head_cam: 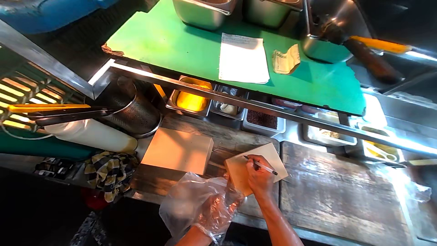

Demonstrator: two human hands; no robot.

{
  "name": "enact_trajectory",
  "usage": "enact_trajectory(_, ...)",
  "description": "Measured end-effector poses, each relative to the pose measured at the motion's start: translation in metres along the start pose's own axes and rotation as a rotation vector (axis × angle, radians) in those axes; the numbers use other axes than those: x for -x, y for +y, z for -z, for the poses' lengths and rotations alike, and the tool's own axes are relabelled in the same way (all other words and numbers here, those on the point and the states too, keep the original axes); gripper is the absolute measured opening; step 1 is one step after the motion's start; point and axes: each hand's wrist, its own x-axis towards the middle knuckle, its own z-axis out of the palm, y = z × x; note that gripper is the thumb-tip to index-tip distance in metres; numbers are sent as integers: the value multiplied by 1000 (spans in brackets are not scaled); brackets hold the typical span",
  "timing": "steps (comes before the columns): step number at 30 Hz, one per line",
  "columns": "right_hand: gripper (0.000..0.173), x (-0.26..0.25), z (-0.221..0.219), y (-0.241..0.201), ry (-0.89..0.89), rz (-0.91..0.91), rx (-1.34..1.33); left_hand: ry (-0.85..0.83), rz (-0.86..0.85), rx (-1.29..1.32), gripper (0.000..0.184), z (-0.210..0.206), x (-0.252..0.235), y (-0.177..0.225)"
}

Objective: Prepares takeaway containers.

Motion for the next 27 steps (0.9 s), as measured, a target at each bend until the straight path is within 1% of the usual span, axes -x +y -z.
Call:
enact_trajectory(1,10,2,2,1,26,48,-8,1,7,-23,83,7,4,-1)
enact_trajectory(2,11,4,6,0,66,121,-18,10,3,-50,74,20,13,-2)
enact_trajectory(4,13,9,18,-6,123,227,-94,31,-6,-114,52,70,37,-7)
enact_trajectory(5,14,15,23,-11,125,241,-143,61,30,-125,44,100,50,-13)
enact_trajectory(6,15,21,23,-18,113,232,-206,126,49,-151,39,130,60,-22)
enact_trajectory(7,15,28,16,-27,86,208,-283,202,69,-216,38,160,65,-36)
enact_trajectory(9,17,42,-15,-50,-8,152,-429,288,172,-341,42,210,55,-65)
enact_trajectory(10,18,48,-37,-64,-73,116,-499,289,220,-372,49,229,42,-78)
enact_trajectory(11,19,53,-62,-77,-131,78,-552,244,271,-383,60,242,26,-87)
enact_trajectory(12,21,57,-86,-87,-180,55,-572,195,290,-388,67,248,8,-98)
enact_trajectory(13,22,57,-109,-91,-205,44,-552,146,264,-354,69,248,-8,-108)
enact_trajectory(15,24,50,-138,-83,-194,39,-418,61,172,-240,64,239,-25,-120)
enact_trajectory(17,25,38,-137,-74,-168,9,-298,-50,140,-247,61,234,-15,-118)
enact_trajectory(19,24,32,-132,-79,-152,28,-222,-187,114,-285,58,231,7,-118)
enact_trajectory(20,23,35,-134,-86,-177,56,-190,-228,88,-268,59,228,18,-125)
enact_trajectory(22,17,37,-157,-105,-270,154,-210,-265,62,-203,63,230,23,-139)
enact_trajectory(23,15,39,-171,-113,-329,162,-250,-275,61,-169,65,235,24,-146)
enact_trajectory(25,15,43,-195,-116,-359,110,-274,-267,51,-103,62,252,29,-157)
enact_trajectory(27,16,43,-205,-114,-346,47,-240,-203,-1,1,57,270,37,-171)
